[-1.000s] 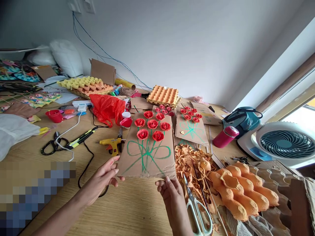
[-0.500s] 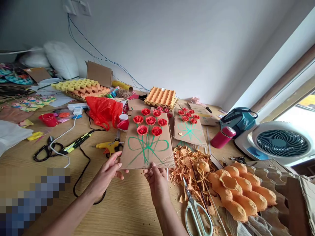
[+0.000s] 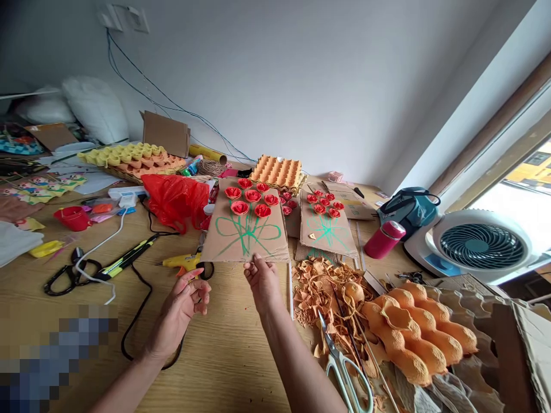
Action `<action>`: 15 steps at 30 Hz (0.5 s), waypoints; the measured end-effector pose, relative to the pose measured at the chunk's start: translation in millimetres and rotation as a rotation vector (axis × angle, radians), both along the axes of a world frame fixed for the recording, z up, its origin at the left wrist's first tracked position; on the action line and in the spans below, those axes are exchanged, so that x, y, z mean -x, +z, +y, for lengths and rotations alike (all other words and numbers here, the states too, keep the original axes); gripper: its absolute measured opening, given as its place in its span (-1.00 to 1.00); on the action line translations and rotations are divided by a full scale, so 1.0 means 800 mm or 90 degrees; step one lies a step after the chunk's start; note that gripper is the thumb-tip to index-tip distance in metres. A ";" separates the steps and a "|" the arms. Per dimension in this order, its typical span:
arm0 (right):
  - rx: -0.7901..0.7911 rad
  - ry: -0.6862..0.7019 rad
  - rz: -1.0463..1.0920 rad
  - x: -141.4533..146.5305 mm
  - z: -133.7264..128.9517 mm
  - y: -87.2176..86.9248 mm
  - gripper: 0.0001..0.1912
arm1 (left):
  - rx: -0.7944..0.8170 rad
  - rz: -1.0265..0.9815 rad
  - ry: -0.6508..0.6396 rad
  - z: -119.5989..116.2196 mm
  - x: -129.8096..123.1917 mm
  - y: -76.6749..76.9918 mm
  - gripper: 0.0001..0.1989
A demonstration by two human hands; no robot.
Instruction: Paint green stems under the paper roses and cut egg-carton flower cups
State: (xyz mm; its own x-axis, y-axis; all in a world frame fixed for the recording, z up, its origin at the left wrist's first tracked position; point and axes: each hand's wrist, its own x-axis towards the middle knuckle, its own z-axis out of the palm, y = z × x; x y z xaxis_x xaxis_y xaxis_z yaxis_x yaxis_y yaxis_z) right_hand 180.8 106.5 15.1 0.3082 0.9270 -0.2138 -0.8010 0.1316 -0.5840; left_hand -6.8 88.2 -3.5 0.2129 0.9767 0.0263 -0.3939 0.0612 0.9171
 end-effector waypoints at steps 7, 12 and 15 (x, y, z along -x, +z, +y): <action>0.018 -0.030 -0.059 -0.047 0.060 -0.032 -0.74 | -0.017 0.048 -0.030 -0.008 -0.005 -0.009 -0.51; 0.017 -0.029 -0.086 -0.068 0.090 -0.045 -0.65 | -0.027 0.072 -0.055 -0.013 -0.008 -0.011 -0.52; 0.012 -0.024 -0.103 -0.083 0.099 -0.043 -0.64 | -0.029 0.074 -0.061 -0.014 -0.009 -0.010 -0.51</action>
State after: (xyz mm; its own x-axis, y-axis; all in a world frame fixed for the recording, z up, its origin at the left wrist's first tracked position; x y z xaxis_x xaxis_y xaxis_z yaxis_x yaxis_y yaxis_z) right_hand 247.5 185.8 -19.5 0.3745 0.9105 -0.1751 -0.6907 0.1479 -0.7079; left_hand 0.5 77.3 -11.8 0.3089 0.9502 0.0399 -0.2787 0.0503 0.9591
